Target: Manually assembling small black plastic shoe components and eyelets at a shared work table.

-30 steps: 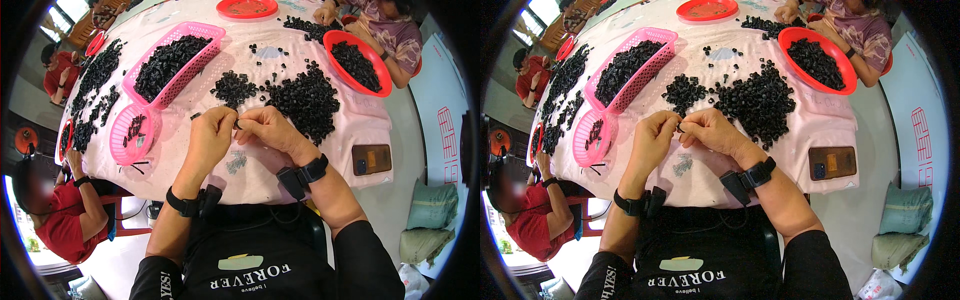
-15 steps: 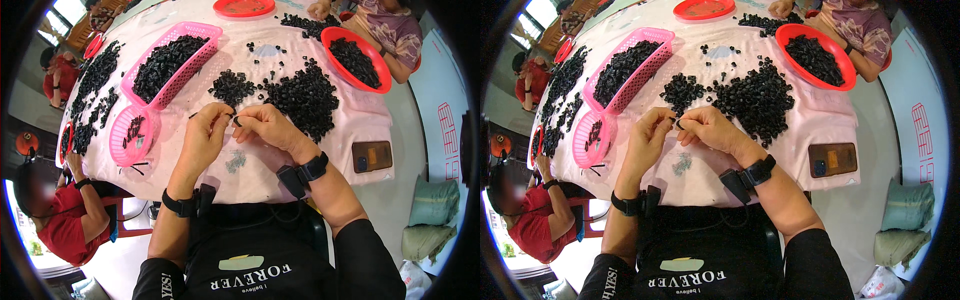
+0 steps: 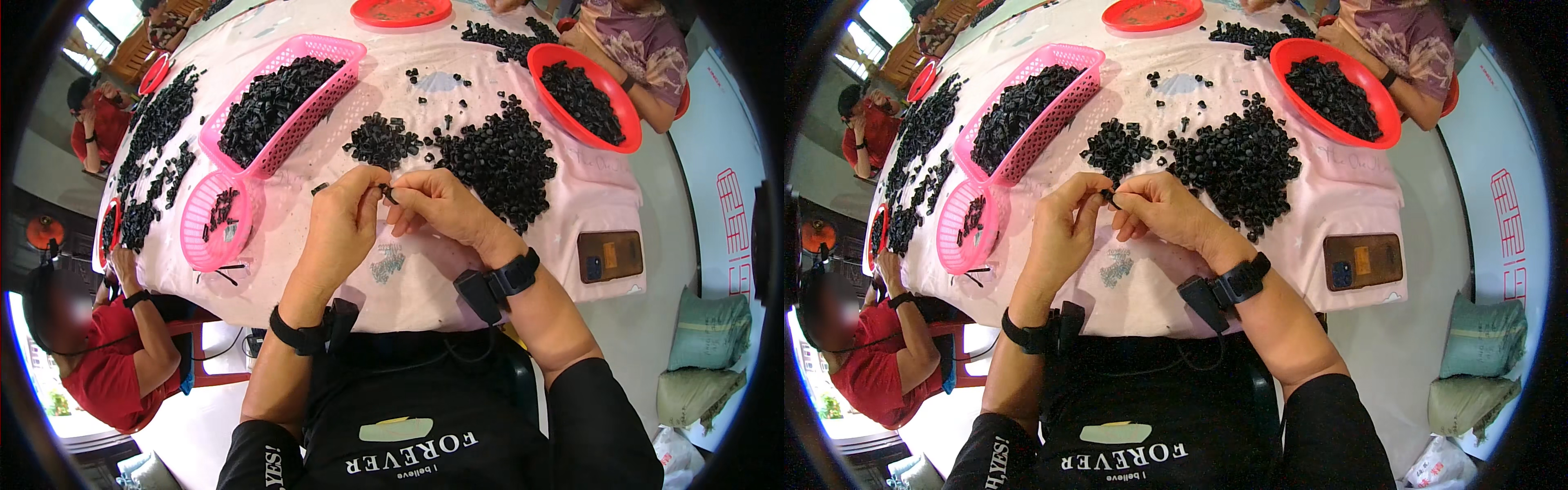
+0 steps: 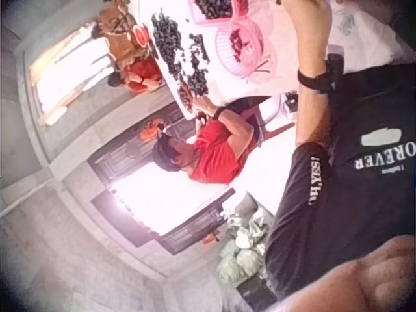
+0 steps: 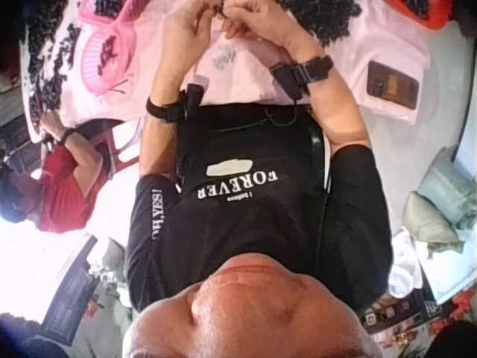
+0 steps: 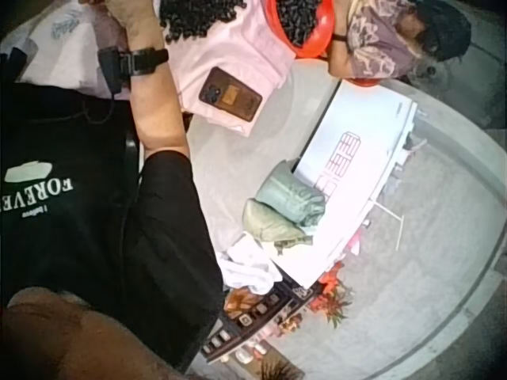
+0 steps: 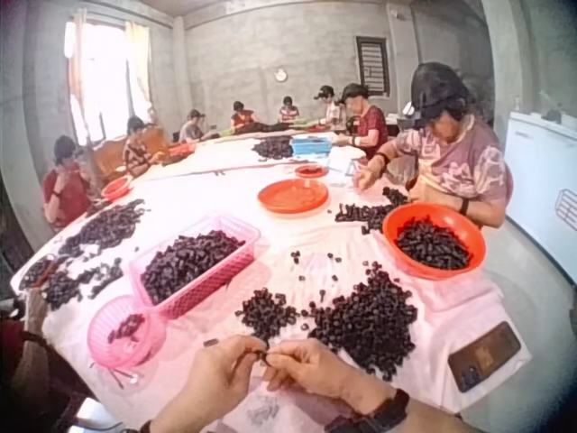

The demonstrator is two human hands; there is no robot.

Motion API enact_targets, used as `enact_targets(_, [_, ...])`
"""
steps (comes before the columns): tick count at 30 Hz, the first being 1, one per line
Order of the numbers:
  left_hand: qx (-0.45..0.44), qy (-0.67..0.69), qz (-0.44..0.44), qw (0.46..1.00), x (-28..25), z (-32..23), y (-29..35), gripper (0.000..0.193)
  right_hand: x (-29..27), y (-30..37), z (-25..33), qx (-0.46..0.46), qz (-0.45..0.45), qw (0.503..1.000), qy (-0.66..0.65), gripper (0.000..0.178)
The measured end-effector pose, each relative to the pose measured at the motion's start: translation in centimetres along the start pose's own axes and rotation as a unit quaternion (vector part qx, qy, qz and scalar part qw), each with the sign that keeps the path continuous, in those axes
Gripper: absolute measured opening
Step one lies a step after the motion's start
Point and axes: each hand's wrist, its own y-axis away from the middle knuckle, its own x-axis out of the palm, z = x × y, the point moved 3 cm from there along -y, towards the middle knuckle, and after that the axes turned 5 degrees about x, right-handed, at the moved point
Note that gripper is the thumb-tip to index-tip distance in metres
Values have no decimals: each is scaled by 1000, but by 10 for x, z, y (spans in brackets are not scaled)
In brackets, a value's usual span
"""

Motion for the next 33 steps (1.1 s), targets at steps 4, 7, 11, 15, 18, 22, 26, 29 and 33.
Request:
enact_targets(4, [38, -36, -20, 998, -1, -8, -4, 16, 1, 3, 3, 10, -11, 1000, 2, 22])
enact_targets(7, [52, -46, -15, 997, -1, -13, -6, 15, 0, 4, 3, 10, -15, 1000, -12, 21])
enact_targets(11, [68, -66, -14, 995, -3, -11, -8, 14, 1, 3, 5, 6, -16, 1000, -14, 21])
enact_targets(15, [47, -42, -5, 998, -5, -7, -11, 14, -1, 3, 6, -8, -31, 999, -7, 21])
enact_targets(18, [44, -42, -2, 998, -2, -4, -10, 14, -2, 1, 0, -3, -29, 999, -16, 21])
enact_targets(22, [19, -34, -27, 999, 0, -6, -10, 16, -1, 3, 2, 0, -24, 1000, -17, 21])
enact_targets(26, [18, -52, -27, 998, 1, -7, -10, 18, 0, 3, 2, -4, -21, 1000, -22, 22])
enact_targets(29, [50, -74, -41, 995, 3, -12, -10, 19, -1, 4, 5, 6, -30, 999, -20, 24])
enact_targets(33, [56, -50, -39, 996, 5, -15, -9, 23, -5, 6, 6, 2, -56, 998, -22, 26])
